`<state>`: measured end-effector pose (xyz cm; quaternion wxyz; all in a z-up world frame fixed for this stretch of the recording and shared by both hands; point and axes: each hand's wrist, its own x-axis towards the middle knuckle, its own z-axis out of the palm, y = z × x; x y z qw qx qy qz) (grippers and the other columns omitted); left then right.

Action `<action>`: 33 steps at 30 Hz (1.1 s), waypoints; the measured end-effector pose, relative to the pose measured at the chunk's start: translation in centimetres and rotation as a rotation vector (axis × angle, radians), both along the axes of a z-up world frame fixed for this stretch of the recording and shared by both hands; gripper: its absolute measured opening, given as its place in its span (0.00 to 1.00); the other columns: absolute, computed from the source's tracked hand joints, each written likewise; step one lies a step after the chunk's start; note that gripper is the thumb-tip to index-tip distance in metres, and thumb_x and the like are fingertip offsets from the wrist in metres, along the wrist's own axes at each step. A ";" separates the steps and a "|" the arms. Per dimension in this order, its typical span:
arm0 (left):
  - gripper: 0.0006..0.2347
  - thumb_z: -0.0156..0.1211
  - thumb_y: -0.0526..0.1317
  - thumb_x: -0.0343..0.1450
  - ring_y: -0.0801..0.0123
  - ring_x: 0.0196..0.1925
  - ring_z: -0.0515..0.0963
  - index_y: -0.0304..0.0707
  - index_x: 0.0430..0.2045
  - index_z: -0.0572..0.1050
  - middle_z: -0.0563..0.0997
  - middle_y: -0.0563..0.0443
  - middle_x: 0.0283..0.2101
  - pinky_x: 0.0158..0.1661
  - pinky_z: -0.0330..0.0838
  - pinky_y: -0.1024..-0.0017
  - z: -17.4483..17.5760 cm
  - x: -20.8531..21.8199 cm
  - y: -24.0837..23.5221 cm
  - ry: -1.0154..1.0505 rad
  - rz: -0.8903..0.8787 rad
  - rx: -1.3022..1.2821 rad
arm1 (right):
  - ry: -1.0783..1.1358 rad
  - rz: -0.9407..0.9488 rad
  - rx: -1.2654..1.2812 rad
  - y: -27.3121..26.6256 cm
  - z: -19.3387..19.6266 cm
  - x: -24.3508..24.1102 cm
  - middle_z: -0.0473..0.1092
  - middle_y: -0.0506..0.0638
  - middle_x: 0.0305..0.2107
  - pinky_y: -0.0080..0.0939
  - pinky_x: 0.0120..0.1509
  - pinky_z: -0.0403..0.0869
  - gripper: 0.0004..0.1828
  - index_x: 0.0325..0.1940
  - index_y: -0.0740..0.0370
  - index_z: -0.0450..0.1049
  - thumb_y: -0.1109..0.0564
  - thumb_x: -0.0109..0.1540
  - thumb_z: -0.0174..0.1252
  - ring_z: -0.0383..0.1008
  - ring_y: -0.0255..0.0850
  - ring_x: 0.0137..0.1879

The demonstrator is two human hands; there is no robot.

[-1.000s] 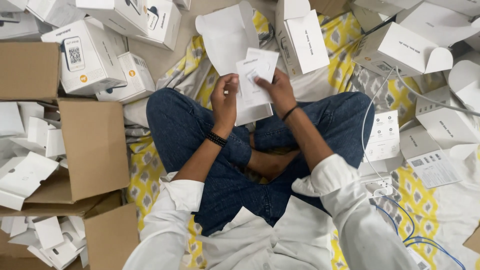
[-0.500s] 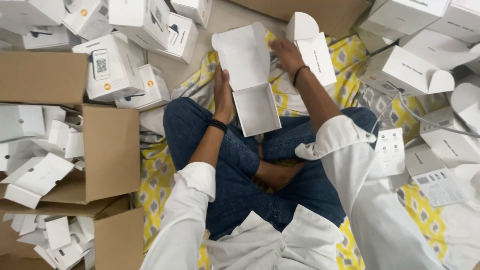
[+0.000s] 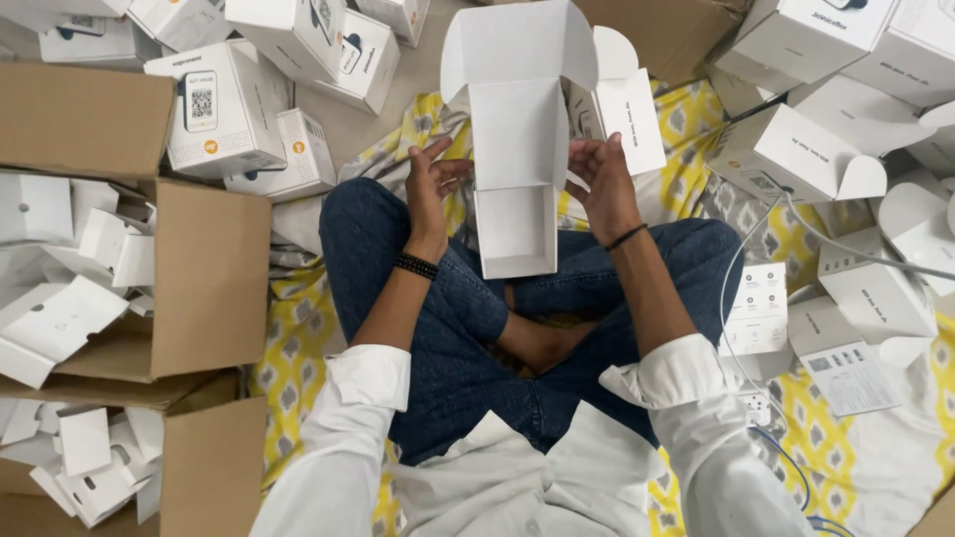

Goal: The person organizes and checks documents inside small cardboard product boxes on the floor.

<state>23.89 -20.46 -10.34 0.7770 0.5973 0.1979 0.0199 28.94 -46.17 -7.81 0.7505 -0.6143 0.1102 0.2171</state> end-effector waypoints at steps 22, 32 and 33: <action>0.26 0.54 0.57 0.74 0.59 0.55 0.78 0.27 0.52 0.76 0.81 0.38 0.54 0.57 0.68 0.65 -7.2 -1.4 -1.8 0.220 -0.292 0.127 | 0.117 0.085 -0.170 -0.4 -4.9 -4.3 0.68 0.49 0.61 0.50 0.65 0.67 0.34 0.64 0.55 0.68 0.31 0.64 0.47 0.66 0.42 0.67; 0.36 0.57 0.59 0.76 0.47 0.83 0.47 0.42 0.76 0.53 0.50 0.39 0.80 0.78 0.43 0.50 6.8 -2.2 8.7 -0.365 -0.177 0.850 | -0.172 0.275 -0.067 12.5 7.7 0.3 0.61 0.60 0.66 0.60 0.68 0.67 0.44 0.72 0.52 0.60 0.23 0.62 0.47 0.60 0.58 0.72; 0.37 0.61 0.57 0.77 0.46 0.83 0.47 0.42 0.77 0.52 0.49 0.37 0.80 0.79 0.45 0.49 9.7 -3.0 11.8 -0.479 -0.075 1.037 | -0.296 0.322 0.084 15.8 9.2 1.3 0.60 0.56 0.68 0.59 0.71 0.65 0.40 0.72 0.52 0.60 0.27 0.65 0.49 0.60 0.55 0.73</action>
